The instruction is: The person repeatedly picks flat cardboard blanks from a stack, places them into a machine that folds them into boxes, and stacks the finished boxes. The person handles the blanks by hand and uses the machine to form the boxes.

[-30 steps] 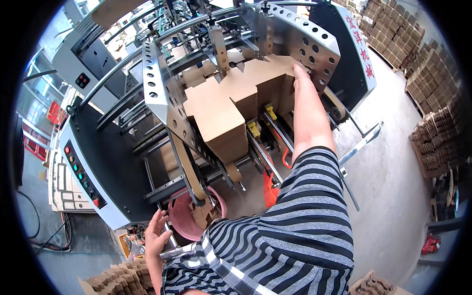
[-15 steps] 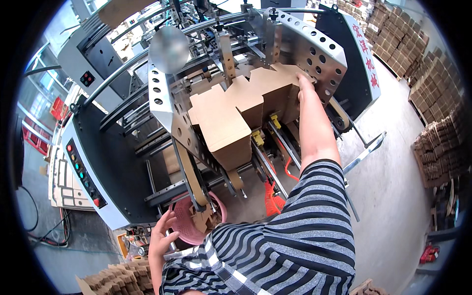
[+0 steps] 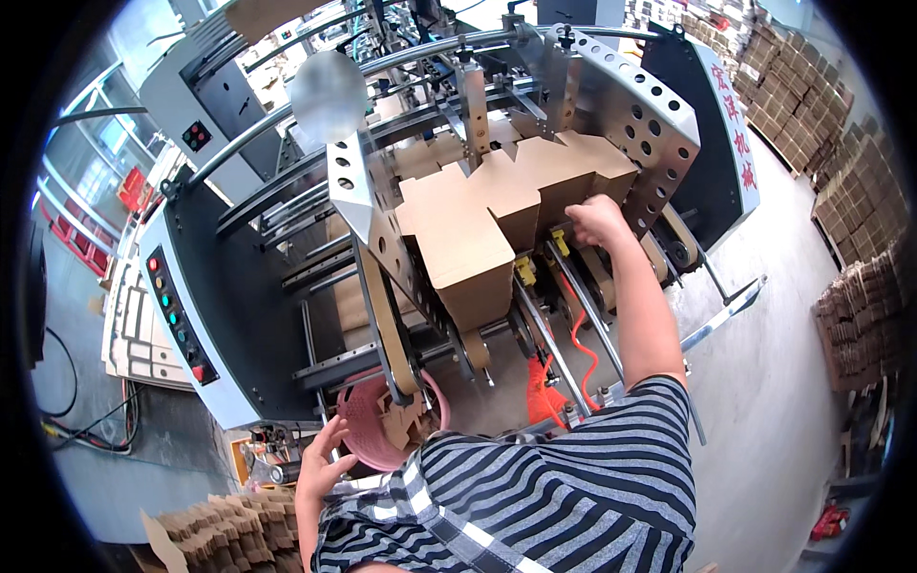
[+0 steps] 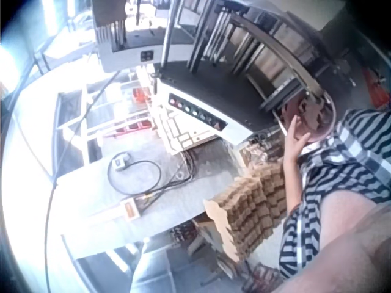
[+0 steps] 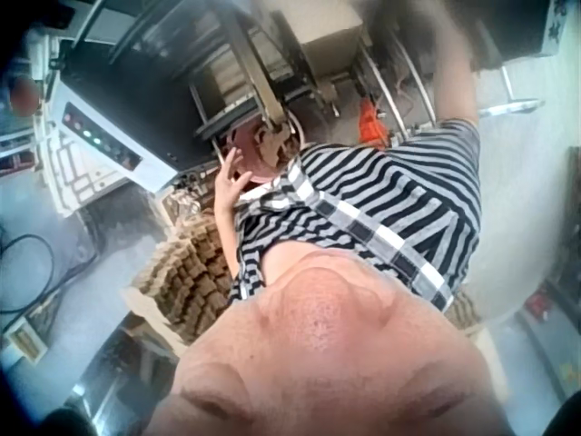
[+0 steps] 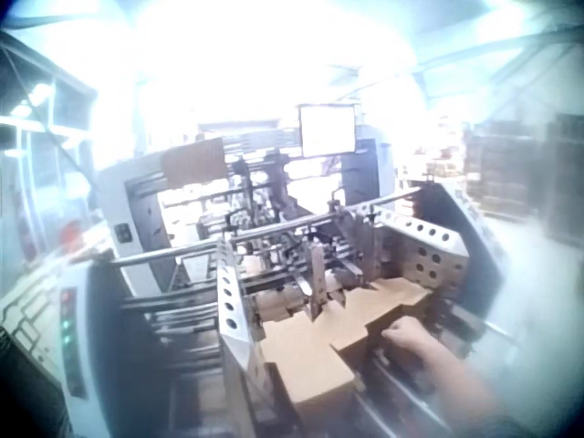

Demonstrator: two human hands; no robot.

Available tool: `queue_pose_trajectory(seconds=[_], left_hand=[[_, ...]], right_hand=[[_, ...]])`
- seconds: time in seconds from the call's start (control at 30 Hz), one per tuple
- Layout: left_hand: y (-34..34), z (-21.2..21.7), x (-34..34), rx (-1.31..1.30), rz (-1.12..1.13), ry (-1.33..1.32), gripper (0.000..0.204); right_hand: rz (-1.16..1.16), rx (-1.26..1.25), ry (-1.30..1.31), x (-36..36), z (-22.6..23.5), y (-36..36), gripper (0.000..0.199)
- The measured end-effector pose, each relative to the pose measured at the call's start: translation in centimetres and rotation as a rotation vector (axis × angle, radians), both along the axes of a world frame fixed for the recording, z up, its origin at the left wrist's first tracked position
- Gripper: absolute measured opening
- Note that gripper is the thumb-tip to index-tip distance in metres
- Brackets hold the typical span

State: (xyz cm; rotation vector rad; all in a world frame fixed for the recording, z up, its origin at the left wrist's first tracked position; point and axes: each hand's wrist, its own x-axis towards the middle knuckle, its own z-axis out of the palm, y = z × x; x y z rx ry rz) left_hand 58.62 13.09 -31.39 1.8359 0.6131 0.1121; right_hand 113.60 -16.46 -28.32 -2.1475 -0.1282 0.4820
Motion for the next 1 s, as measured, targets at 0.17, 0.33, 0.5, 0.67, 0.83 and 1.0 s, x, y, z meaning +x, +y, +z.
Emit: queue_pose_trajectory(seconds=[0.17, 0.33, 0.5, 0.67, 0.83, 1.0], left_hand=[[-0.8, 0.0, -0.2, 0.007, -0.002, 0.022, 0.080], [-0.7, -0.8, -0.6, 0.056, -0.036, 0.020, 0.079], [-0.8, -1.1, -0.9, 0.079, -0.041, 0.002, 0.079], [-0.7, -0.8, -0.4, 0.048, -0.065, 0.036, 0.079], [-0.6, -0.8, -0.3, 0.076, -0.090, 0.041, 0.079], [-0.5, -0.8, -0.5, 0.021, -0.063, 0.019, 0.077]], right_hand=[[0.201, -0.461, -0.653, 2.8, -0.7, 3.2, 0.014], [0.332, -0.556, -0.548, 2.8, 1.3, 3.7, 0.017], [0.384, -0.642, -0.557, 0.5, 3.1, 3.4, 0.019], [0.354, -0.544, -0.694, 2.6, 1.8, 4.1, 0.018], [0.335, -0.473, -0.584, 0.3, 3.0, 3.7, 0.017], [0.587, -0.440, -0.392, -5.5, 5.6, 1.7, 0.020]])
